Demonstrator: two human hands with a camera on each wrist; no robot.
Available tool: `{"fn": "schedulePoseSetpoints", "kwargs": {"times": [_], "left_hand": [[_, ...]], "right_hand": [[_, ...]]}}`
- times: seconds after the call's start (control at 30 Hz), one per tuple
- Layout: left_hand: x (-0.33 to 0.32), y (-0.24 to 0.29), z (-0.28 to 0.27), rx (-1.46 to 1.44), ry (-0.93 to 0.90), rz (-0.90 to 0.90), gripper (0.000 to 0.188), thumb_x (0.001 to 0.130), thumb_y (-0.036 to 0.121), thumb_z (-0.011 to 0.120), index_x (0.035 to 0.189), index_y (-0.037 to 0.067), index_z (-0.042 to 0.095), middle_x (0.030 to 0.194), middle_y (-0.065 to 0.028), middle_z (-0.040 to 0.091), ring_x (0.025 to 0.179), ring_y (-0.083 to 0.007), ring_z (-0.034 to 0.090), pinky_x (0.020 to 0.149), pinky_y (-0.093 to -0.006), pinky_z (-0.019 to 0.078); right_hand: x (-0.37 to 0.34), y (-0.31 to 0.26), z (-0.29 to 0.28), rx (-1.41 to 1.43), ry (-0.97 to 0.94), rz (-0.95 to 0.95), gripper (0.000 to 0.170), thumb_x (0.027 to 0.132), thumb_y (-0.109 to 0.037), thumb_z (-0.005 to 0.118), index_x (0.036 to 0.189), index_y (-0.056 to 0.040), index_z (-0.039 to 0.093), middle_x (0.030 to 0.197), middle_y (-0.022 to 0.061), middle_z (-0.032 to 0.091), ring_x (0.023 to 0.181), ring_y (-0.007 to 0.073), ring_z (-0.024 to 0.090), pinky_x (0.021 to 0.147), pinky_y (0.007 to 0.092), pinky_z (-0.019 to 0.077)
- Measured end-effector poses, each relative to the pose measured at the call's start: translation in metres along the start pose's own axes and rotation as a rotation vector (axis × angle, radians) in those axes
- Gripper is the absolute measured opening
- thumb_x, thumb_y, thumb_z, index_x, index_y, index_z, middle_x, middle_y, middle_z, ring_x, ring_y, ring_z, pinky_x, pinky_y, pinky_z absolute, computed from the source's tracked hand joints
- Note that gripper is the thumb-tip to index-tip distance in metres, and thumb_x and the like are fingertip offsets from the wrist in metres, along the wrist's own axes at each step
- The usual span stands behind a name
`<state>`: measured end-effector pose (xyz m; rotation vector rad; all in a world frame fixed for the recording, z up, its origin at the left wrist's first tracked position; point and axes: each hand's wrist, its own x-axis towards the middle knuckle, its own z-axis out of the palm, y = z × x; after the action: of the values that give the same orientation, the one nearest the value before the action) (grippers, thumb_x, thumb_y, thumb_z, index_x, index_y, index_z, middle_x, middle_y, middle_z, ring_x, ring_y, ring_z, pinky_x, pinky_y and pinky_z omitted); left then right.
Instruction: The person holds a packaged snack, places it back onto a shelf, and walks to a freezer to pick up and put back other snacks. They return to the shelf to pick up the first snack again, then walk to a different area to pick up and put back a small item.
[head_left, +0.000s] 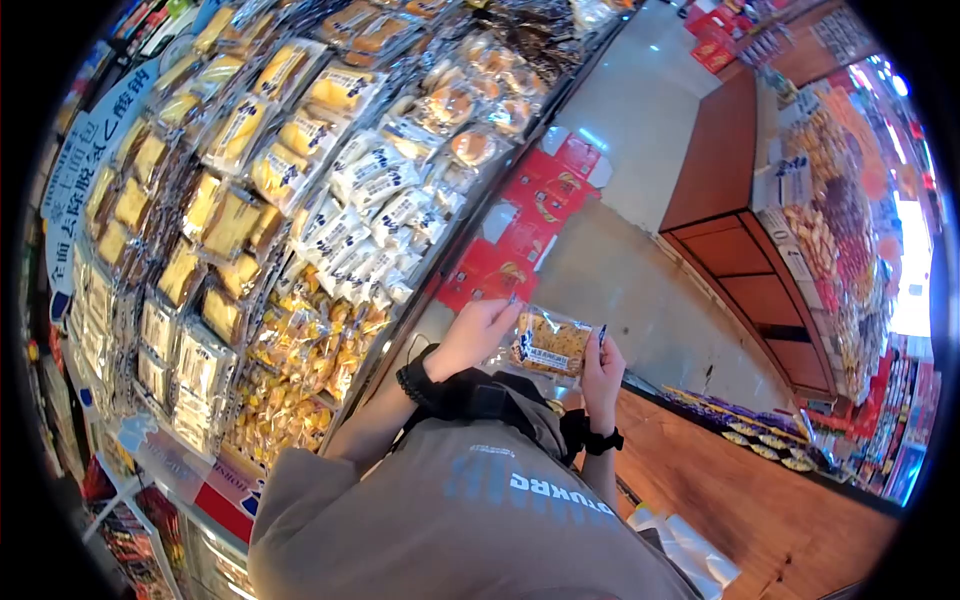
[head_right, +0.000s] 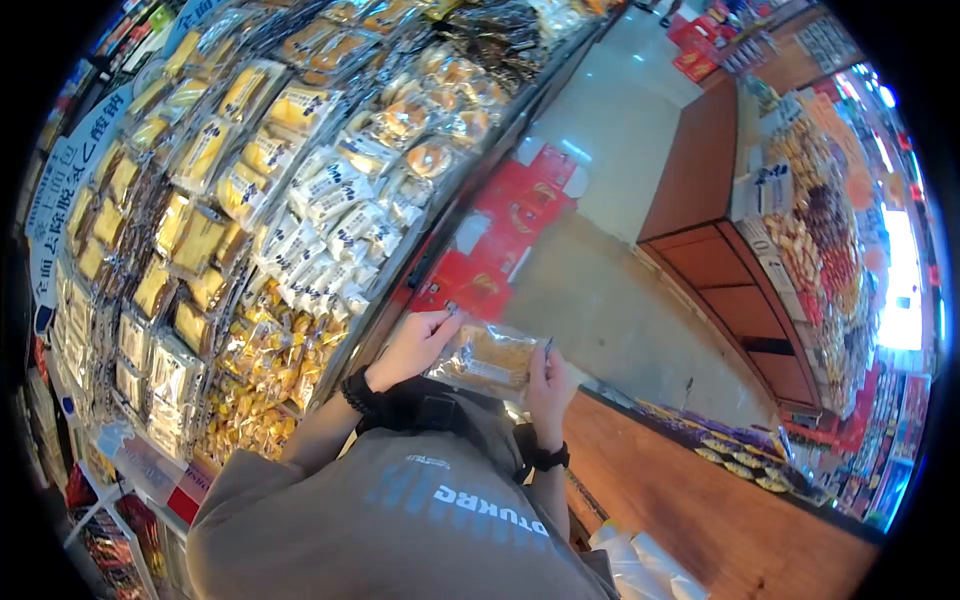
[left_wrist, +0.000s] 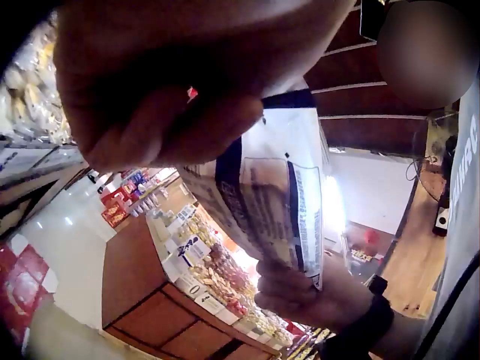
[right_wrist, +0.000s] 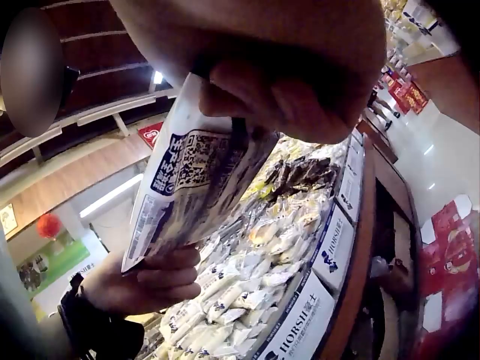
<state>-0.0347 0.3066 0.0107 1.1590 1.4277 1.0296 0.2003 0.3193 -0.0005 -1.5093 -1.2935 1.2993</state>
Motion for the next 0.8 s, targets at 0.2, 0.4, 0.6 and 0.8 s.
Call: {"fn": "schedulePoseSetpoints", "kwargs": {"times": [0.2,0.4,0.6,0.8], "left_hand": [[0.019,-0.006,-0.006,-0.001,0.044,-0.087,0.037,0.098,0.027,0.053,0.081,-0.004,0.057,0.065,-0.0205,0.053,0.056,-0.0279,0.047,0.057,-0.0390,0.0400],[0.052,-0.004,0.003,0.008,0.093,-0.058,0.036,0.099,0.026,0.053,0.081,-0.005,0.057,0.066,-0.0198,0.053,0.056,-0.0232,0.046,0.057,-0.0369,0.0402],[0.104,0.015,0.019,0.063,0.103,-0.123,0.036,0.100,0.025,0.052,0.081,-0.005,0.057,0.062,-0.0107,0.051,0.060,-0.0134,0.043,0.058,-0.0327,0.0397],[0.153,0.032,0.038,-0.042,0.105,-0.184,0.031,0.101,0.023,0.052,0.088,-0.004,0.059,0.073,0.0005,0.055,0.070,-0.0053,0.045,0.063,-0.0261,0.0416]], "right_hand": [[0.031,-0.007,0.009,-0.007,-0.072,0.012,0.024,0.103,-0.020,0.049,0.090,-0.0017,0.060,0.074,-0.0068,0.055,0.065,-0.0013,0.044,0.055,0.0171,0.0355],[0.071,-0.011,0.008,0.062,-0.100,0.103,0.024,0.103,-0.019,0.049,0.090,-0.0021,0.060,0.073,-0.0067,0.055,0.064,-0.0006,0.045,0.055,0.0181,0.0367],[0.136,0.001,-0.013,0.114,-0.146,0.108,0.024,0.103,-0.019,0.048,0.091,-0.0019,0.059,0.074,-0.0062,0.055,0.066,-0.0003,0.047,0.057,0.0183,0.0387],[0.202,0.004,-0.033,0.083,-0.247,0.021,0.022,0.103,-0.017,0.047,0.090,-0.0020,0.057,0.078,-0.0056,0.056,0.070,-0.0004,0.046,0.059,0.0192,0.0389]]}}
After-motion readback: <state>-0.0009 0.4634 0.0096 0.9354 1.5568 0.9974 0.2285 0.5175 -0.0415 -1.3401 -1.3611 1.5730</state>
